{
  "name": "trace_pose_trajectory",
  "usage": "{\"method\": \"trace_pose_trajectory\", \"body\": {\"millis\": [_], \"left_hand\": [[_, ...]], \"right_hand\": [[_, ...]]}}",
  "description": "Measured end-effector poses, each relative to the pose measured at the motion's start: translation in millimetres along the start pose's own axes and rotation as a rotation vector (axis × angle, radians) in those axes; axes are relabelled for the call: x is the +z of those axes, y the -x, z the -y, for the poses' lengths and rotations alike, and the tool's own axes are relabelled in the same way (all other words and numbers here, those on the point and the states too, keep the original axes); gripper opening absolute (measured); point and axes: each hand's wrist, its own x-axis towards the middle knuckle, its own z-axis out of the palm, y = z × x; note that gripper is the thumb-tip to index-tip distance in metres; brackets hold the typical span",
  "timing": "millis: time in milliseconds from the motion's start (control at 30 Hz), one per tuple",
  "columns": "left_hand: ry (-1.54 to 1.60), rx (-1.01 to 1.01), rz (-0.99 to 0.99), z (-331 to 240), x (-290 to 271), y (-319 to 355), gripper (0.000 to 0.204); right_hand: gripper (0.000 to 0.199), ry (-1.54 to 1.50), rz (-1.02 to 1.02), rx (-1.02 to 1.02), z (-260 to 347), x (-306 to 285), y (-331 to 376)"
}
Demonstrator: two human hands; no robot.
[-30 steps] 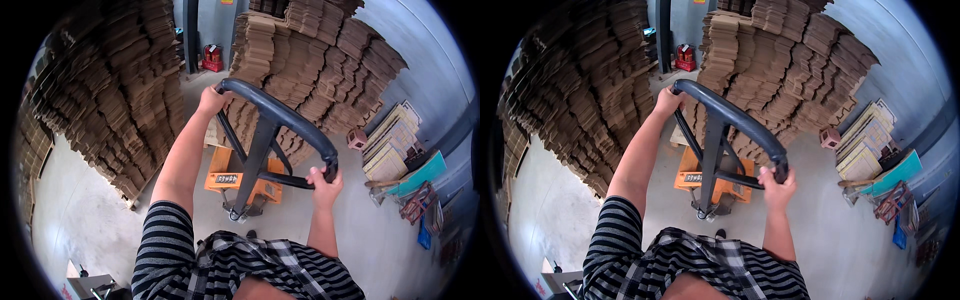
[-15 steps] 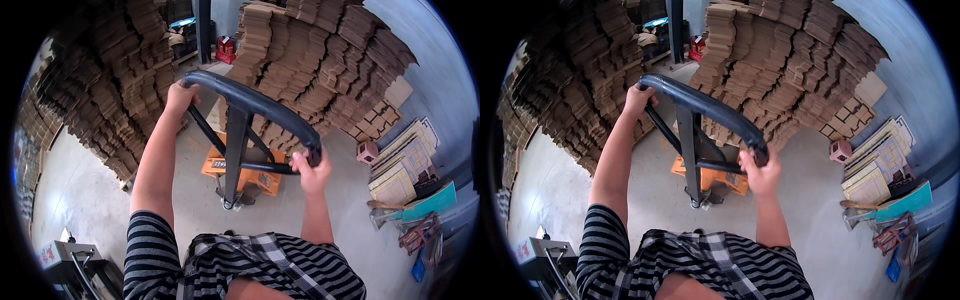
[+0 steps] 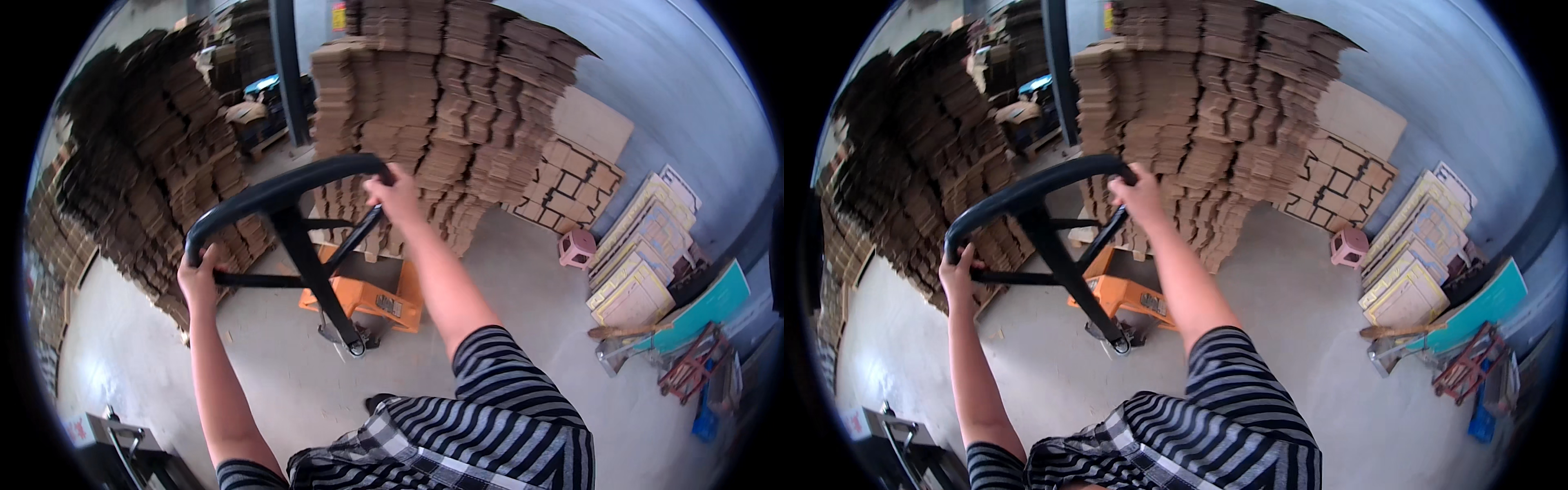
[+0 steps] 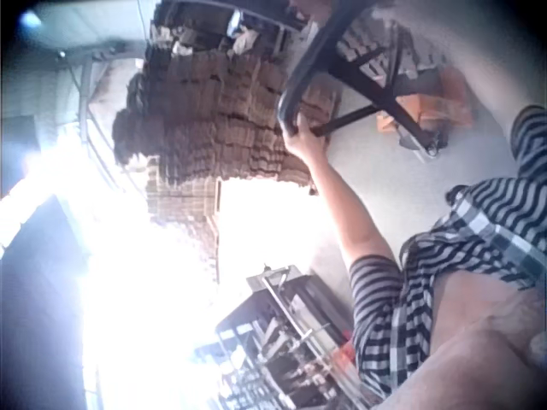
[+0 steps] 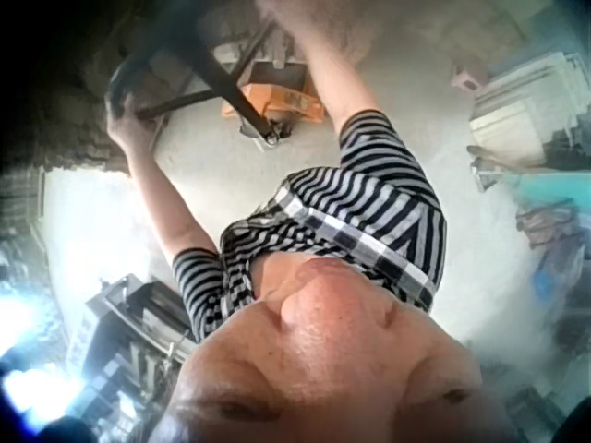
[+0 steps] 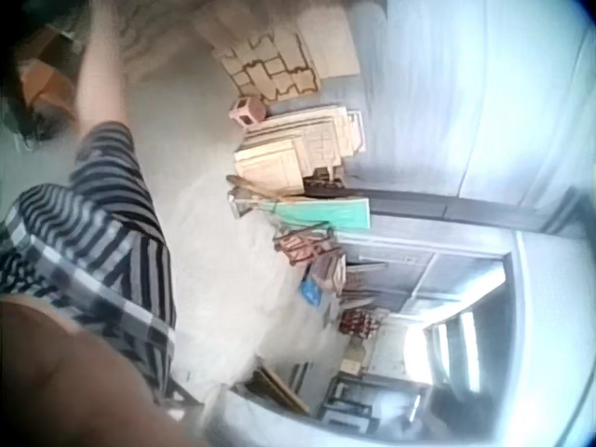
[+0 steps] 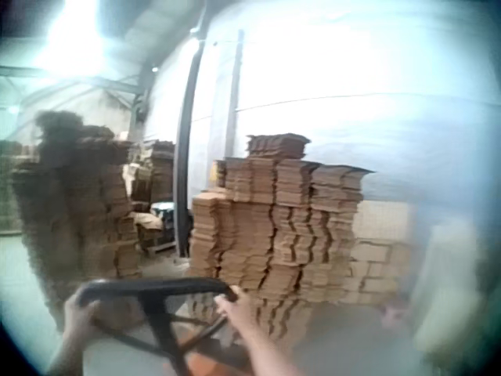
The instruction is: The person operates a manual pallet jack to transport a large stack of cardboard sheets within a warehouse. They maneuver the jack through aisles, lift the load, and position it near a machine. The person then manually picks up individual cardboard sheets and feeds them into the machine's conveyor system.
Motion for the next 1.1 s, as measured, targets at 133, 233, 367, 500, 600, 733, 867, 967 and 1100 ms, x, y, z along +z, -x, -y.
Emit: {"method": "trace_pose_trajectory", "body": {"millis": [133, 233, 367, 500, 600, 733, 867, 967, 1100], "left_hand": [[0.004, -0.028, 0.018, 4, 7, -11, 0.017], [-0.045, 0.003, -0.031, 15, -9, -9, 0.018], [-0.015, -0.022, -0.125, 8, -2, 33, 0.019], [-0.017, -0.042, -0.149, -18, 13, 102, 0.017], [0.054, -0.032, -0.183, -33, 27, 161, 0.016], [0.186, -0.046, -0.141, -61, 74, 228, 0.017], [0.148, -0.066, -0.188, -67, 79, 273, 0.014], [0.097, -0.077, -0.150, -65, 77, 297, 0.009], [0.099, -0.075, -0.124, -77, 72, 320, 0.008]], "right_hand": [[0.014, -0.061, 0.075, 0.000, -1, -8, -11], [0.013, -0.045, 0.088, 0.008, -10, -3, -8], [0.013, -0.064, 0.145, 0.039, -6, -16, -10], [0.013, -0.064, 0.135, 0.078, 2, -34, -8], [0.013, -0.103, 0.136, 0.063, 9, -53, 0], [0.012, -0.101, 0.122, 0.024, 3, -96, 4], [0.011, -0.124, 0.161, 0.003, 17, -128, 40], [0.012, -0.125, 0.129, -0.011, 27, -147, 63], [0.015, -0.122, 0.130, -0.005, 45, -162, 95]]}}
